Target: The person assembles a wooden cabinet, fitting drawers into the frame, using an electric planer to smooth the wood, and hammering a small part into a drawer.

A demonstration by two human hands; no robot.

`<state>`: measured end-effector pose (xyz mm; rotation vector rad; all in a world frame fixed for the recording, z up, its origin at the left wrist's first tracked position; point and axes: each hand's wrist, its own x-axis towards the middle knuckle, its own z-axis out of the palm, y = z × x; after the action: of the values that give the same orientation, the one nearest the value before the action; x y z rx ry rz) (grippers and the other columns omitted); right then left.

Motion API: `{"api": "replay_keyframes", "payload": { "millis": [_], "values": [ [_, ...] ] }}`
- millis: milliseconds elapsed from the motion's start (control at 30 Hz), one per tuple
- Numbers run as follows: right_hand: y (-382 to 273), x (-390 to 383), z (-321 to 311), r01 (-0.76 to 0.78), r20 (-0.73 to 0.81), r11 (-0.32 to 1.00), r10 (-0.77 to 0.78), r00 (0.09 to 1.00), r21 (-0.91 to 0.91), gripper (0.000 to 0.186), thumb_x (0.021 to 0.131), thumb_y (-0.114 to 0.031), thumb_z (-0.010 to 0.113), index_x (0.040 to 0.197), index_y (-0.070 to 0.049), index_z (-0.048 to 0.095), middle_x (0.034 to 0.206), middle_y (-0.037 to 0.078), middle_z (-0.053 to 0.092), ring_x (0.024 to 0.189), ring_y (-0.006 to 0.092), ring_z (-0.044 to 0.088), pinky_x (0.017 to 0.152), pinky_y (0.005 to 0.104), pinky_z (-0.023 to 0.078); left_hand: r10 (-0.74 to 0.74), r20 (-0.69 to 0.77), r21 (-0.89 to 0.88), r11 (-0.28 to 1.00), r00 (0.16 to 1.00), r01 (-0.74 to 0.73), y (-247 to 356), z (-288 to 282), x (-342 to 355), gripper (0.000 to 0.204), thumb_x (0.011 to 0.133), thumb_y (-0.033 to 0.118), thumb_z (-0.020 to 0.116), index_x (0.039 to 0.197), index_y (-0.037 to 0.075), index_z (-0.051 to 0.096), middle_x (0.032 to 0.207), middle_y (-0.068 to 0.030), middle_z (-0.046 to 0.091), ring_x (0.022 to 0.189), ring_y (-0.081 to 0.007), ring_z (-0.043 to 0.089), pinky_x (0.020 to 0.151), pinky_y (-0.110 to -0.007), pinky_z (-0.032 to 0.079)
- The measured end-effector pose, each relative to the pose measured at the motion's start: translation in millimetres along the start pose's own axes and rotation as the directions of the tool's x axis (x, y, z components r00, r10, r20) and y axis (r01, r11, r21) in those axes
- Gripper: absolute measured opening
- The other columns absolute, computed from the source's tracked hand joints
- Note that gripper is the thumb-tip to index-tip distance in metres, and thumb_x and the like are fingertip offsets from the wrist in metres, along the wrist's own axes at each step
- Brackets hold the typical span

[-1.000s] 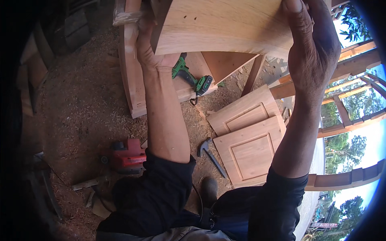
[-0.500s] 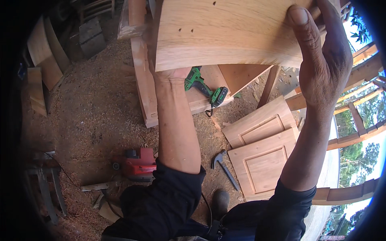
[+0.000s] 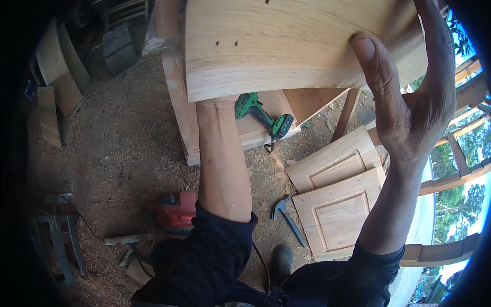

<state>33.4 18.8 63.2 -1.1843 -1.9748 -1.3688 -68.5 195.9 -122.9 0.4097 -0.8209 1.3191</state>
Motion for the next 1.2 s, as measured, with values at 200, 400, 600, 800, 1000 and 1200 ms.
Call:
{"api": "replay_keyframes", "payload": {
  "millis": [200,400,600,800,1000,1200],
  "values": [
    [8,-17,-6,-0.003,0.029,0.999,0.005,1.0,-0.053,0.063,0.088,-0.041,0.069,0.143,-0.016,0.051,0.145,0.014,0.051,0.14,0.0324,0.04,0.116,0.0603,0.024,0.029,0.007,0.022,0.999,1.0,-0.029,1,-5,2,0.025,0.072,0.019,0.077,0.094,0.013,0.065,0.113,-0.0022,0.067,0.117,-0.0195,0.058,0.108,-0.041,0.039],
    [6,-17,-11,-0.026,0.085,0.998,0.031,0.996,-0.06,0.062,0.089,-0.036,0.068,0.144,-0.014,0.049,0.147,0.014,0.048,0.14,0.0326,0.039,0.115,0.0594,0.026,0.031,-0.057,0.081,0.996,0.998,-0.026,8,-4,2,0.026,0.074,0.018,0.076,0.097,0.012,0.066,0.111,-0.0012,0.066,0.115,-0.0189,0.059,0.108,-0.04,0.039],
    [3,-18,-5,-0.019,0.053,1.0,0.021,0.998,-0.024,0.062,0.088,-0.035,0.069,0.143,-0.014,0.049,0.146,0.014,0.05,0.139,0.0323,0.041,0.115,0.0597,0.026,0.045,-0.114,0.134,0.991,0.992,-0.029,3,1,-5,0.028,0.075,0.017,0.075,0.1,0.011,0.066,0.109,-0.0002,0.065,0.112,-0.0183,0.059,0.107,-0.039,0.039],
    [-9,-1,-1,0.05,0.019,0.999,-0.05,0.999,-0.011,0.062,0.086,-0.038,0.071,0.141,-0.016,0.052,0.143,0.014,0.053,0.139,0.0318,0.042,0.115,0.0606,0.027,0.033,-0.155,0.135,0.991,0.987,-0.012,7,9,-4,0.027,0.077,0.015,0.073,0.102,0.01,0.065,0.1,0.0004,0.065,0.108,-0.0162,0.059,0.105,-0.037,0.039],
    [-20,8,-6,-0.216,0.057,0.975,0.213,0.975,0.044,0.07,0.084,-0.058,0.067,0.137,-0.014,0.056,0.138,0.016,0.057,0.137,0.0314,0.045,0.114,0.0542,0.031,-0.085,-0.242,-0.052,0.996,0.967,0.075,6,-2,-14,0.04,0.077,0.022,0.074,0.113,0.007,0.065,0.105,-0.0053,0.067,0.113,-0.0196,0.059,0.105,-0.036,0.039],
    [113,-24,-38,-0.811,0.184,0.575,0.79,0.585,0.11,0.075,0.097,-0.068,0.029,0.129,-0.011,0.065,0.138,0.015,0.057,0.137,0.031,0.043,0.115,0.0472,0.026,-0.005,-0.189,0.255,0.965,0.982,0.054,-1,6,-22,0.064,0.081,0.037,0.071,0.131,0.001,0.053,0.133,-0.0114,0.058,0.126,-0.0253,0.053,0.108,-0.041,0.04]
  ]
}}
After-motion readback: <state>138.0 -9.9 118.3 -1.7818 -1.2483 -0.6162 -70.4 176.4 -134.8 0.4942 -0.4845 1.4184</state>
